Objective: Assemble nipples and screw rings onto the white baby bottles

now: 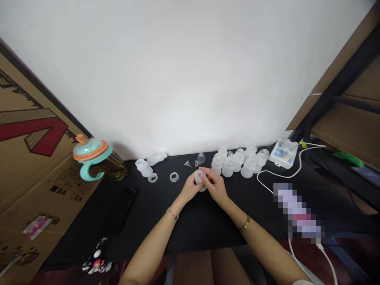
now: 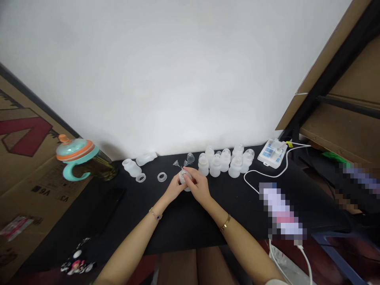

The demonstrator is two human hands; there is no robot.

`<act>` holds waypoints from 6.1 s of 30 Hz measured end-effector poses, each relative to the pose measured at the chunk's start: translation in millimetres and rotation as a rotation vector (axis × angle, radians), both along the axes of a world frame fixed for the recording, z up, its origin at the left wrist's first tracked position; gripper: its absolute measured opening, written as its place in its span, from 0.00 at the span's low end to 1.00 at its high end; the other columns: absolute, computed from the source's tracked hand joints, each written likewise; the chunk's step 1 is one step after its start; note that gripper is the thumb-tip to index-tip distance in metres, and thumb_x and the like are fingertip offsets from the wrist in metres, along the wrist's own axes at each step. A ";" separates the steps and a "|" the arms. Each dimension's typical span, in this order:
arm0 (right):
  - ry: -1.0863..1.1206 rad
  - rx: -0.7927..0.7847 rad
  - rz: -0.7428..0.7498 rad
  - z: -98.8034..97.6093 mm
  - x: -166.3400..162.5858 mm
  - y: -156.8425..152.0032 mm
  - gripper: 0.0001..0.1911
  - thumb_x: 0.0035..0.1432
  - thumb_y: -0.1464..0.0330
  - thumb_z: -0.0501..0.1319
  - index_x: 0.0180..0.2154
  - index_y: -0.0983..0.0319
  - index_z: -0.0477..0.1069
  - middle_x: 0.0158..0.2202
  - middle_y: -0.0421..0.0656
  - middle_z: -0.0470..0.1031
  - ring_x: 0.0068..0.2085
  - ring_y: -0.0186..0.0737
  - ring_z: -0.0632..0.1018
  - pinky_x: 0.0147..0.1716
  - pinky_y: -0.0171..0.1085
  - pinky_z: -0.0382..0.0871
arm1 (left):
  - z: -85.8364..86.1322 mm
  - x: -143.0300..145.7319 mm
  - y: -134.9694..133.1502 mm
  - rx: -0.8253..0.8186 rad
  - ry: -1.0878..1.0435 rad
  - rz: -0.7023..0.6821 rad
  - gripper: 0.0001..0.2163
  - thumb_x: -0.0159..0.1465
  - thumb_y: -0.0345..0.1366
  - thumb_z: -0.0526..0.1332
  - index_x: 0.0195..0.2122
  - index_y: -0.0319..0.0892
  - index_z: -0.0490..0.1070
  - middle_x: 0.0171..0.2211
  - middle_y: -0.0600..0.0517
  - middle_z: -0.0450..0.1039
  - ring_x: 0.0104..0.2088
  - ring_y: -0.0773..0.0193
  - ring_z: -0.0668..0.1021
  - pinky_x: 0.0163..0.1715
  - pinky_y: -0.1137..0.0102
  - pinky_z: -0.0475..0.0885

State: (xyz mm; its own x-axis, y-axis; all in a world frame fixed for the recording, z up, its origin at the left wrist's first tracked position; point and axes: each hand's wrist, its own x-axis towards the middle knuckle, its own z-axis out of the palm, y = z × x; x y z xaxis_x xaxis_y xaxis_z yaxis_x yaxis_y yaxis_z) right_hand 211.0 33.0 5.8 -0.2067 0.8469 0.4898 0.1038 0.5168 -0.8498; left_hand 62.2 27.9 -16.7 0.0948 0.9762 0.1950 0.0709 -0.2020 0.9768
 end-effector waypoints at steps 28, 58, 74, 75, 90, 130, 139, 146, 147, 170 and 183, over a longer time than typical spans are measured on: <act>-0.075 -0.046 0.080 -0.4 1.3 10.4 0.20 0.64 0.59 0.62 0.55 0.58 0.77 0.38 0.44 0.79 0.34 0.42 0.77 0.36 0.41 0.74 | -2.1 -3.1 2.0 0.015 0.032 0.036 0.19 0.59 0.48 0.70 0.43 0.38 0.76 0.40 0.47 0.79 0.40 0.56 0.78 0.45 0.65 0.71; -0.098 -0.002 0.066 -4.6 -2.1 10.7 0.28 0.55 0.62 0.70 0.58 0.58 0.73 0.49 0.46 0.79 0.39 0.40 0.78 0.38 0.37 0.74 | -8.5 -13.2 6.4 -0.024 0.164 0.077 0.25 0.57 0.49 0.69 0.50 0.38 0.77 0.49 0.41 0.81 0.51 0.44 0.80 0.53 0.55 0.73; -0.065 -0.012 0.089 -4.3 -1.5 11.5 0.26 0.55 0.64 0.70 0.56 0.60 0.74 0.47 0.48 0.79 0.43 0.46 0.79 0.43 0.42 0.74 | -4.2 -7.0 4.7 0.010 0.147 0.100 0.18 0.59 0.45 0.69 0.46 0.38 0.76 0.42 0.45 0.81 0.44 0.52 0.81 0.47 0.61 0.75; -0.066 -0.010 0.089 -4.5 -1.3 11.5 0.26 0.55 0.64 0.70 0.56 0.60 0.74 0.47 0.48 0.78 0.43 0.46 0.79 0.43 0.42 0.74 | -4.6 -7.1 5.1 0.008 0.148 0.103 0.18 0.59 0.46 0.69 0.45 0.38 0.76 0.42 0.45 0.81 0.44 0.52 0.81 0.47 0.61 0.74; -0.072 -0.052 0.060 -0.8 -0.7 8.6 0.24 0.56 0.63 0.69 0.55 0.58 0.74 0.45 0.46 0.78 0.33 0.38 0.76 0.30 0.36 0.73 | -0.9 -7.3 4.8 -0.004 0.145 0.136 0.18 0.60 0.46 0.68 0.46 0.40 0.76 0.43 0.46 0.81 0.44 0.53 0.80 0.46 0.63 0.72; 0.236 -0.462 0.106 2.6 1.3 15.1 0.23 0.52 0.55 0.70 0.48 0.59 0.76 0.47 0.46 0.79 0.21 0.27 0.70 0.18 0.32 0.66 | 6.8 -4.5 -1.9 0.010 0.210 0.142 0.20 0.62 0.47 0.66 0.49 0.39 0.77 0.39 0.49 0.80 0.39 0.57 0.78 0.41 0.67 0.71; 0.279 -0.488 0.160 -2.0 1.4 17.1 0.22 0.53 0.55 0.70 0.46 0.59 0.76 0.48 0.45 0.79 0.21 0.27 0.71 0.18 0.32 0.66 | 6.9 -4.4 -2.0 0.028 0.197 0.143 0.20 0.61 0.46 0.67 0.50 0.39 0.77 0.38 0.50 0.80 0.37 0.59 0.78 0.41 0.67 0.72; 0.288 -0.489 0.152 -2.7 1.2 19.1 0.22 0.52 0.54 0.71 0.43 0.60 0.74 0.46 0.45 0.78 0.20 0.27 0.70 0.17 0.32 0.64 | 11.9 -3.0 -3.9 0.038 0.242 0.163 0.19 0.62 0.47 0.65 0.47 0.39 0.78 0.38 0.50 0.80 0.37 0.59 0.78 0.40 0.68 0.71; 0.280 -0.485 0.140 -1.9 1.2 18.8 0.22 0.51 0.54 0.71 0.42 0.60 0.74 0.45 0.44 0.78 0.20 0.26 0.69 0.17 0.32 0.64 | 12.4 -2.8 -4.5 0.037 0.253 0.165 0.19 0.62 0.48 0.65 0.47 0.39 0.78 0.37 0.50 0.80 0.36 0.59 0.78 0.39 0.68 0.71; 0.233 -0.471 0.108 1.1 1.6 15.4 0.22 0.50 0.57 0.71 0.46 0.59 0.75 0.48 0.43 0.76 0.21 0.26 0.67 0.17 0.31 0.63 | 12.7 -4.5 -7.2 0.041 0.350 0.186 0.19 0.63 0.47 0.64 0.49 0.40 0.78 0.37 0.51 0.80 0.35 0.59 0.77 0.38 0.69 0.70; 0.384 -0.568 0.171 0.4 -1.1 15.0 0.19 0.56 0.56 0.67 0.48 0.56 0.77 0.49 0.44 0.79 0.20 0.27 0.72 0.17 0.32 0.65 | 17.9 -5.5 -6.5 0.052 0.316 0.224 0.18 0.63 0.46 0.65 0.47 0.39 0.78 0.37 0.50 0.81 0.36 0.60 0.78 0.39 0.69 0.71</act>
